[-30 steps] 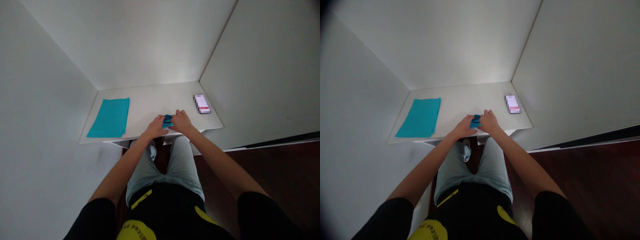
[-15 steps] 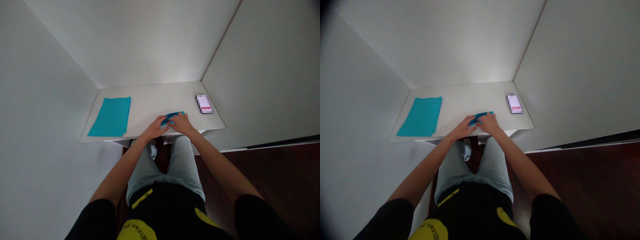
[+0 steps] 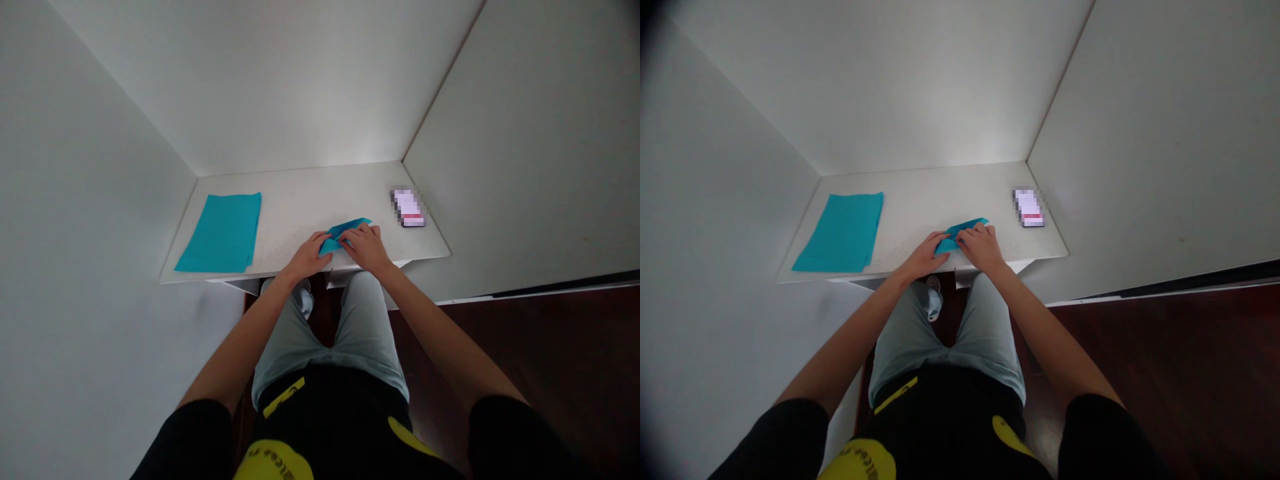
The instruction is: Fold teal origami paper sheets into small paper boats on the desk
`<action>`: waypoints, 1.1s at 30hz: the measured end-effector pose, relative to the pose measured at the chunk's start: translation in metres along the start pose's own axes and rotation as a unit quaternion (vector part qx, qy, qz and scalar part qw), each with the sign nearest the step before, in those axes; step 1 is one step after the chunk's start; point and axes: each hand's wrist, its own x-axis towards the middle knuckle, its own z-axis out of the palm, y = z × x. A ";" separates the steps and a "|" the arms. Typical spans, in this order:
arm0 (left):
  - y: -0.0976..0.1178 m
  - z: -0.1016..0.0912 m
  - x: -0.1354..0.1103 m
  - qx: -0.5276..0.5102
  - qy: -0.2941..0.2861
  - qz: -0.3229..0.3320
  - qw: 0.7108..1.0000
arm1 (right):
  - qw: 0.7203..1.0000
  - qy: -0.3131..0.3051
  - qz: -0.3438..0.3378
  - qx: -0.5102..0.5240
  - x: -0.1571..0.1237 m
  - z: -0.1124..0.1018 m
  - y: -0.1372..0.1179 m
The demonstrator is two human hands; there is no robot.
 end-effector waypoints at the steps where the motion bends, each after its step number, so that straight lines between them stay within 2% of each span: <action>1: 0.000 0.000 -0.001 -0.003 0.011 -0.004 1.000 | 1.000 0.008 0.004 0.006 -0.003 0.001 0.001; 5: 0.002 -0.002 -0.002 0.000 0.040 -0.026 0.999 | 0.998 0.046 0.019 0.030 -0.016 0.005 0.003; 13: 0.006 -0.008 -0.008 0.016 0.003 -0.048 0.999 | 0.986 0.088 0.044 0.131 -0.048 0.028 0.016; 16: 0.011 -0.005 -0.006 0.002 0.025 -0.059 0.998 | 0.981 0.099 0.082 0.147 -0.053 0.036 0.021; 20: 0.023 0.001 0.004 0.037 0.050 -0.078 0.995 | 0.979 0.090 0.113 0.146 -0.047 0.037 0.028; 25: 0.039 0.005 0.008 0.104 -0.010 -0.047 0.993 | 0.977 0.044 0.148 0.149 -0.035 0.035 0.038; 31: 0.061 0.011 0.004 0.235 -0.059 0.014 0.970 | 0.962 0.043 0.220 0.155 -0.024 0.035 0.042; 33: 0.067 0.012 0.005 0.260 -0.066 0.013 0.963 | 0.959 0.049 0.233 0.151 -0.020 0.034 0.046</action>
